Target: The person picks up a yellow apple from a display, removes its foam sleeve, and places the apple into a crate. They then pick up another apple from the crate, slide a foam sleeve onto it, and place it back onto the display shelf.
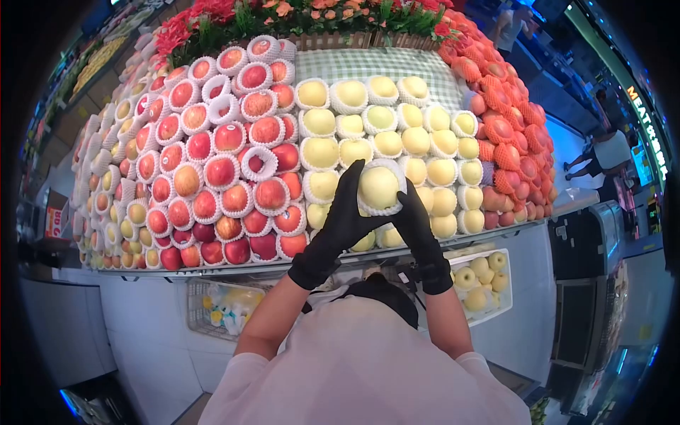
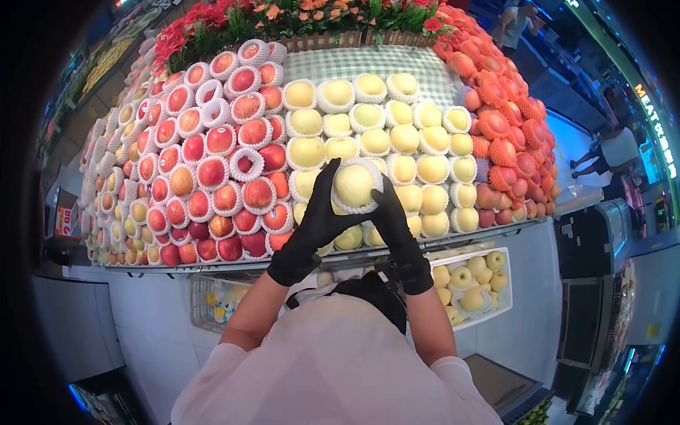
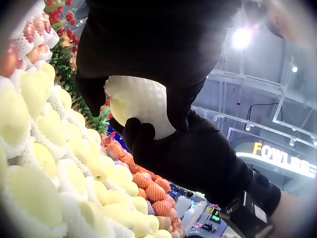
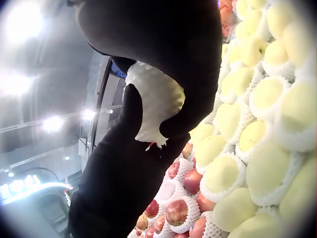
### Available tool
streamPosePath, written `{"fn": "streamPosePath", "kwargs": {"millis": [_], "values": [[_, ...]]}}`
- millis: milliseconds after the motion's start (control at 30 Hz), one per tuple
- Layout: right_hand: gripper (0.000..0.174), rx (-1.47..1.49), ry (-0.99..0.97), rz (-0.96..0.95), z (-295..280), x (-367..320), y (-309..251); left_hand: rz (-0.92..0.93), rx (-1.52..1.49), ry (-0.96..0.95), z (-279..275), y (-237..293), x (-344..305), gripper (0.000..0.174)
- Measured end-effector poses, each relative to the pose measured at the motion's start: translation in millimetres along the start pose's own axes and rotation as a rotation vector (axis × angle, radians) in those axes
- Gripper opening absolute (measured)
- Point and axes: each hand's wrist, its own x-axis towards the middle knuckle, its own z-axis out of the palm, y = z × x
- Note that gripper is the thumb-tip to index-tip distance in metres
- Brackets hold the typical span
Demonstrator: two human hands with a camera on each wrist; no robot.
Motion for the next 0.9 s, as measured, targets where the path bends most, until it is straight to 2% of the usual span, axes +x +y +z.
{"fn": "streamPosePath", "kwargs": {"millis": [200,333,433,467,567,600,733,900], "values": [[0.063,-0.118,0.01,0.07,-13.0,-2.6,-10.8,0.004,-0.117,-0.031,17.2,-3.3,8.2,0.099],[0.066,-0.222,0.035,0.134,-22.5,-1.2,-29.3,-0.016,-0.058,-0.012,31.4,-12.3,12.2,0.094],[0.07,-0.763,0.182,0.012,-26.2,2.1,-45.5,0.041,0.034,-0.025,43.7,-25.9,20.7,0.094],[0.08,-0.747,0.2,0.052,-25.7,0.6,-53.4,0.07,0.07,-0.039,48.2,-26.2,22.4,0.094],[0.085,-0.933,0.164,-0.045,-30.6,-1.6,-53.9,0.102,0.143,-0.078,64.7,-17.0,30.0,0.093],[0.096,-0.905,0.166,-0.036,-33.7,-0.7,-58.2,0.107,0.162,-0.088,71.2,-13.7,33.2,0.093],[0.111,-0.976,0.188,-0.038,-47.0,2.8,-74.1,0.168,0.225,-0.146,88.9,-0.2,41.9,0.093],[0.109,-0.945,0.173,-0.078,-67.5,11.8,-79.9,0.157,0.246,-0.159,109.7,2.4,52.7,0.093]]}}
